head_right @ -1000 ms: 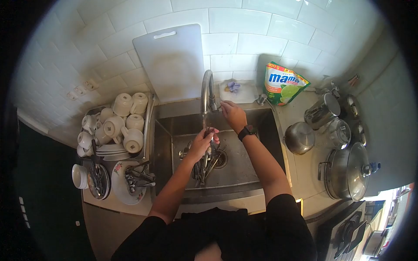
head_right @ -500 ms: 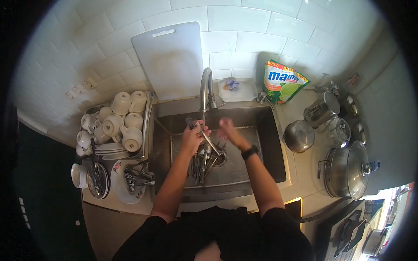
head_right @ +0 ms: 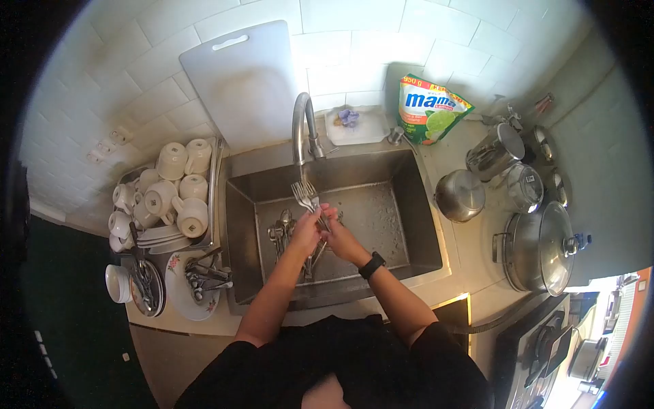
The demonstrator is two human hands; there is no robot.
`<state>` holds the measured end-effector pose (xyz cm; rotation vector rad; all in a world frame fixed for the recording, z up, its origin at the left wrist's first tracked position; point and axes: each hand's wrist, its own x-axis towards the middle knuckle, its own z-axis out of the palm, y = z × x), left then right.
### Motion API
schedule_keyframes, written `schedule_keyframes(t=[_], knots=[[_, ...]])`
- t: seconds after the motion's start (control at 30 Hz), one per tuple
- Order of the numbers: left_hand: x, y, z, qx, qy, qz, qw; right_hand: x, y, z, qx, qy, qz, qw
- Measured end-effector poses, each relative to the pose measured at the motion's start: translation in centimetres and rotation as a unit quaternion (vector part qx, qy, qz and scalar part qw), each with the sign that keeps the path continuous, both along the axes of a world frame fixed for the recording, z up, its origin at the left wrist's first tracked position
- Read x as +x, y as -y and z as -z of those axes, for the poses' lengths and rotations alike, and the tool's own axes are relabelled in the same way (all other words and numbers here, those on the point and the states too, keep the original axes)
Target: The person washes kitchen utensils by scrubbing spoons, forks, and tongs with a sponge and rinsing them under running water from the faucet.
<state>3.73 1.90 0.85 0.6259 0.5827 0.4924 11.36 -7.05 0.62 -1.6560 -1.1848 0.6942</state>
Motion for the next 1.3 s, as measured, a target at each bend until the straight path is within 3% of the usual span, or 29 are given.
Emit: schedule_keyframes(t=[0.03,0.13,0.27,0.3,0.33,0.5,0.53,0.63,0.77,0.87,0.97,1.07,1.17,1.2,1.3], knots=[[-0.1,0.1,0.0,-0.004,-0.005,-0.007,1.000,0.0,-0.2,0.2,0.083,0.060,0.016,0.995],[-0.4,-0.6,0.2,-0.002,-0.011,-0.047,0.999,3.5,-0.5,-4.7,-0.170,0.089,-0.126,0.973],[-2.2,-2.2,-1.0,0.027,-0.069,0.033,0.997,11.5,-5.4,-8.2,0.036,0.154,0.159,0.974],[-2.3,-2.2,-1.0,0.032,-0.062,0.039,0.997,13.6,-7.4,-9.3,0.030,0.187,0.160,0.969],[-2.4,-1.9,-1.0,0.036,-0.055,0.045,0.997,15.4,-9.5,-8.9,0.106,0.235,0.162,0.953],[-2.7,-1.3,-2.7,-0.021,-0.006,0.061,0.998,20.6,-16.6,-7.5,0.012,0.369,0.088,0.925],[-2.9,-1.3,-2.8,-0.059,0.015,0.069,0.996,22.2,-18.1,-5.0,-0.032,0.274,0.092,0.957],[-3.7,-1.2,-3.6,-0.100,0.038,0.084,0.991,21.7,-18.8,-4.1,-0.072,0.377,0.067,0.921],[-4.6,-1.5,-2.1,-0.106,0.066,0.087,0.988,21.4,-19.8,-3.0,-0.061,0.398,0.112,0.908],[-5.0,-1.5,-2.1,-0.109,0.069,0.059,0.990,18.1,-18.9,-7.8,-0.166,0.409,0.156,0.883],[-5.2,-1.7,-2.0,-0.100,0.080,0.051,0.990,18.9,-19.7,-6.8,-0.061,0.434,0.135,0.889],[-5.2,-1.5,-2.4,-0.090,0.061,0.045,0.993,18.4,-20.5,-5.1,-0.067,0.414,0.089,0.904],[-4.7,-1.7,-2.7,-0.074,0.055,0.049,0.995,18.5,-20.6,-4.0,-0.117,0.505,0.098,0.850],[-4.8,-1.6,-2.7,-0.070,0.058,0.052,0.994,17.7,-19.8,-5.7,-0.115,0.509,0.083,0.849],[-5.3,-1.7,-2.1,-0.068,0.096,0.064,0.991,22.7,-22.2,-2.2,-0.096,0.470,0.073,0.874]])
